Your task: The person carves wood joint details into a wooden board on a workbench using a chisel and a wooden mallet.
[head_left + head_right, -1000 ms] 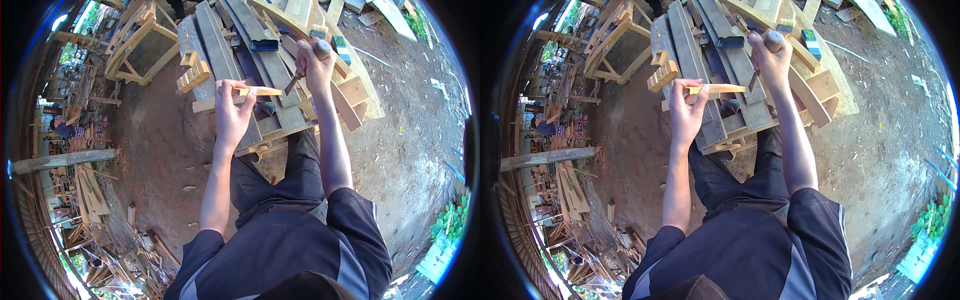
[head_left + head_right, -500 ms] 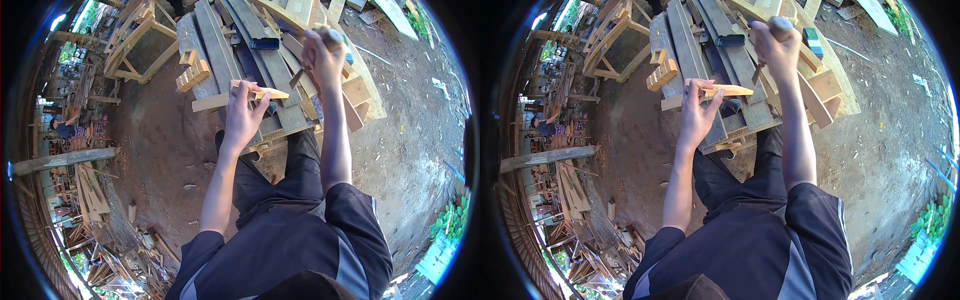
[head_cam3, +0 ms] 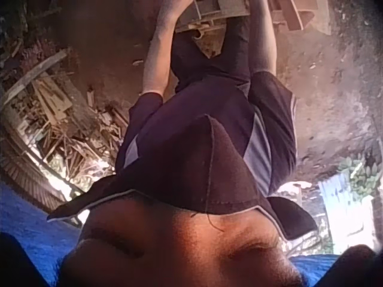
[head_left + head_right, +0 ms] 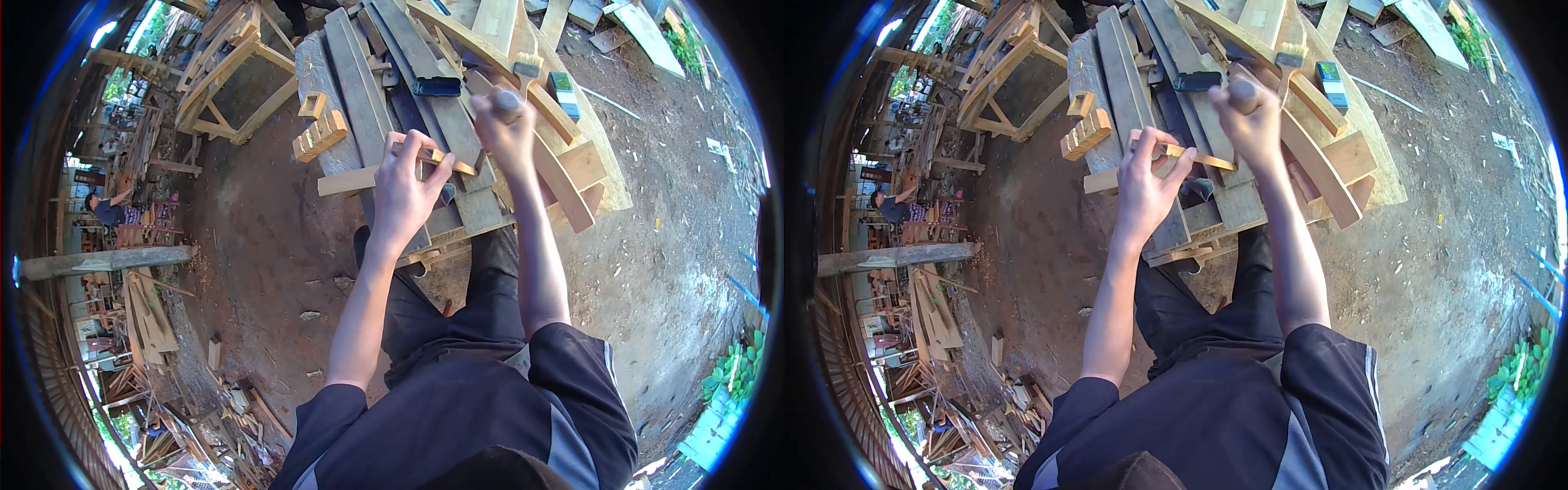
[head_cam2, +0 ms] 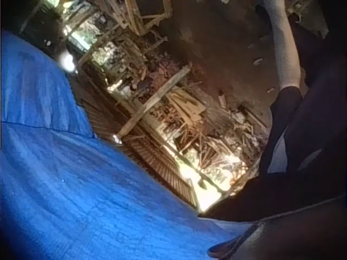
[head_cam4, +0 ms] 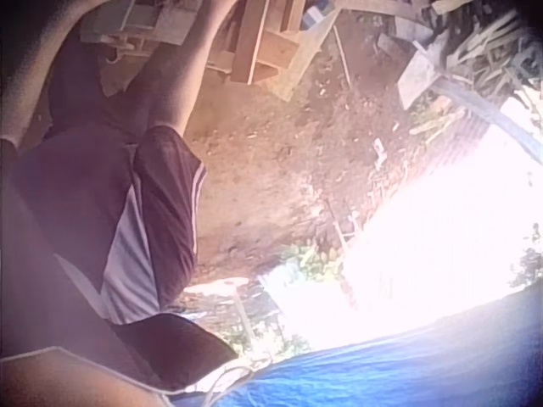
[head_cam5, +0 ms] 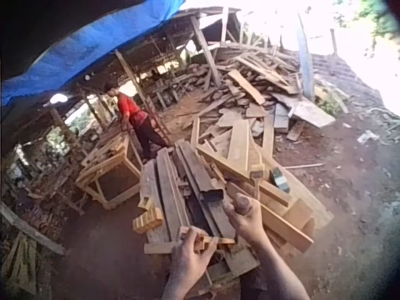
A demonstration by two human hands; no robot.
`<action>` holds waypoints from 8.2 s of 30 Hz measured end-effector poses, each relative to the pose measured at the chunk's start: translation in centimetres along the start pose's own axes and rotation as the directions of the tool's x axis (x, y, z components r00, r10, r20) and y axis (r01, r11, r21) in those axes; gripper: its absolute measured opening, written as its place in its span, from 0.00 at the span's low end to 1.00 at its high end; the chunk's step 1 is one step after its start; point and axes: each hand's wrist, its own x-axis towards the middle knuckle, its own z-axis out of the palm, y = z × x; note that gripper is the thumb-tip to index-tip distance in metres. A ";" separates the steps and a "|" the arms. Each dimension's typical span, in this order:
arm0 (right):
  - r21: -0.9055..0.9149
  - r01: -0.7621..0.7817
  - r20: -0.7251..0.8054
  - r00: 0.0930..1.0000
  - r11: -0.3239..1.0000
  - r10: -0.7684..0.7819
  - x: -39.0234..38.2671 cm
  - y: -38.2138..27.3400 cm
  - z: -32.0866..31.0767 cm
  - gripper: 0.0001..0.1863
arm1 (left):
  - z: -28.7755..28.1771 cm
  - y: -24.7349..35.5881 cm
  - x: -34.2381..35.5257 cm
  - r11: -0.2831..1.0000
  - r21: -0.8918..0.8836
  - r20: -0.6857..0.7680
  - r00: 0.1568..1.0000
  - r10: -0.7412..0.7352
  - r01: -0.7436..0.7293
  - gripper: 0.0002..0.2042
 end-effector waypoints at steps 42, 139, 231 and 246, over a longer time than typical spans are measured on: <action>0.449 -0.089 -0.226 0.952 0.889 0.209 1.1 1.4 -4.9 0.20 | 1.0 -0.2 2.9 0.997 0.080 0.067 0.998 -0.018 0.013 0.16; 0.240 0.021 -0.124 0.992 0.970 0.009 -0.5 -2.5 0.1 0.18 | 2.4 -3.9 -7.8 0.915 -0.365 -0.512 0.858 -0.042 -0.173 0.26; 0.436 -0.144 -0.193 0.949 0.888 0.249 -0.3 -2.1 -1.3 0.33 | 11.6 -5.4 4.0 0.971 -0.100 -0.744 0.664 0.072 -0.217 0.18; 0.561 -0.089 -0.086 0.983 0.823 0.165 1.0 -2.9 -3.9 0.32 | 10.4 -1.9 4.2 0.851 -0.502 -0.621 0.749 -0.233 -0.152 0.27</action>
